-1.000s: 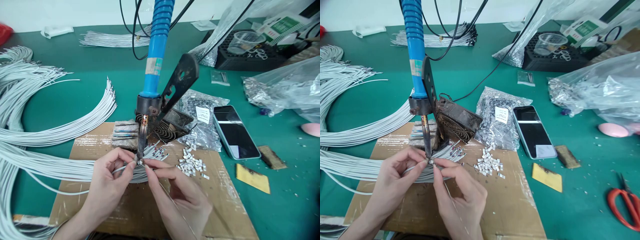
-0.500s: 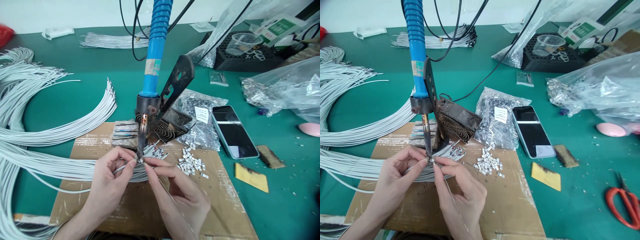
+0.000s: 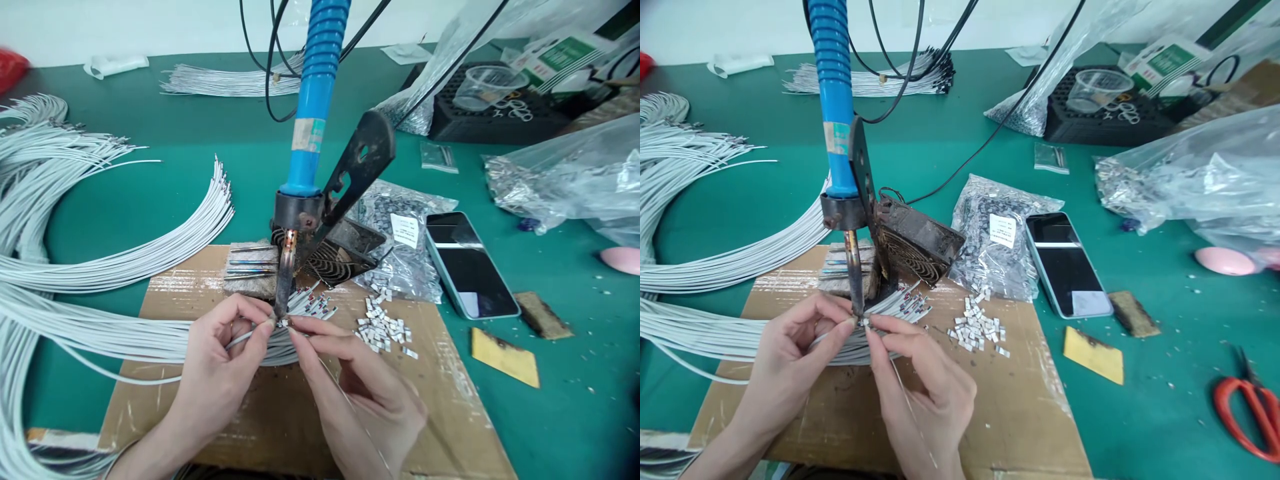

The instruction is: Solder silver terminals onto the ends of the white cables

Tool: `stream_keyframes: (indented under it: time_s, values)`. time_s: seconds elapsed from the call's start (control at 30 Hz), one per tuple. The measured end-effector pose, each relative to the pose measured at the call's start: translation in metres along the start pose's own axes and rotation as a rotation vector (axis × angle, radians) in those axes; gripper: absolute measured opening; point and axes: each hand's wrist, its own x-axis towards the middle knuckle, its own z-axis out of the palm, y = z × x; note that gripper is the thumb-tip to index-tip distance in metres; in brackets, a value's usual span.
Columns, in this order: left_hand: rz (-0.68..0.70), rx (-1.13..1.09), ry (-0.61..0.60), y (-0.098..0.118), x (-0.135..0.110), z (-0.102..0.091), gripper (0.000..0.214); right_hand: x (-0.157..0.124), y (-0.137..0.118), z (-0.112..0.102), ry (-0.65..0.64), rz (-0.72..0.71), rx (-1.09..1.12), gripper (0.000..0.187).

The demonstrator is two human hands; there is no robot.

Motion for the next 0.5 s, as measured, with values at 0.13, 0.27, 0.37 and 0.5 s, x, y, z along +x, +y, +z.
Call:
stream_keyframes:
  time_s: [0.13,0.27,0.37,0.5]
  values:
    - [-0.015,-0.005,-0.002,-0.0004,0.0001,0.0003,0.015,-0.0012,0.0015,-0.0021,-0.033,0.009,0.006,0.021]
    - [-0.034,-0.009,-0.004,-0.0005,-0.0009,0.0015,0.014,-0.0023,0.0023,-0.0038,-0.041,0.034,0.003,0.019]
    - [-0.049,-0.012,-0.002,-0.0009,-0.0015,0.0014,0.014,-0.0037,0.0015,-0.0018,-0.043,0.070,0.017,0.017]
    - [-0.079,-0.028,-0.002,-0.0045,-0.0030,-0.0009,0.014,-0.0037,-0.0022,-0.0013,-0.019,0.124,0.041,0.013]
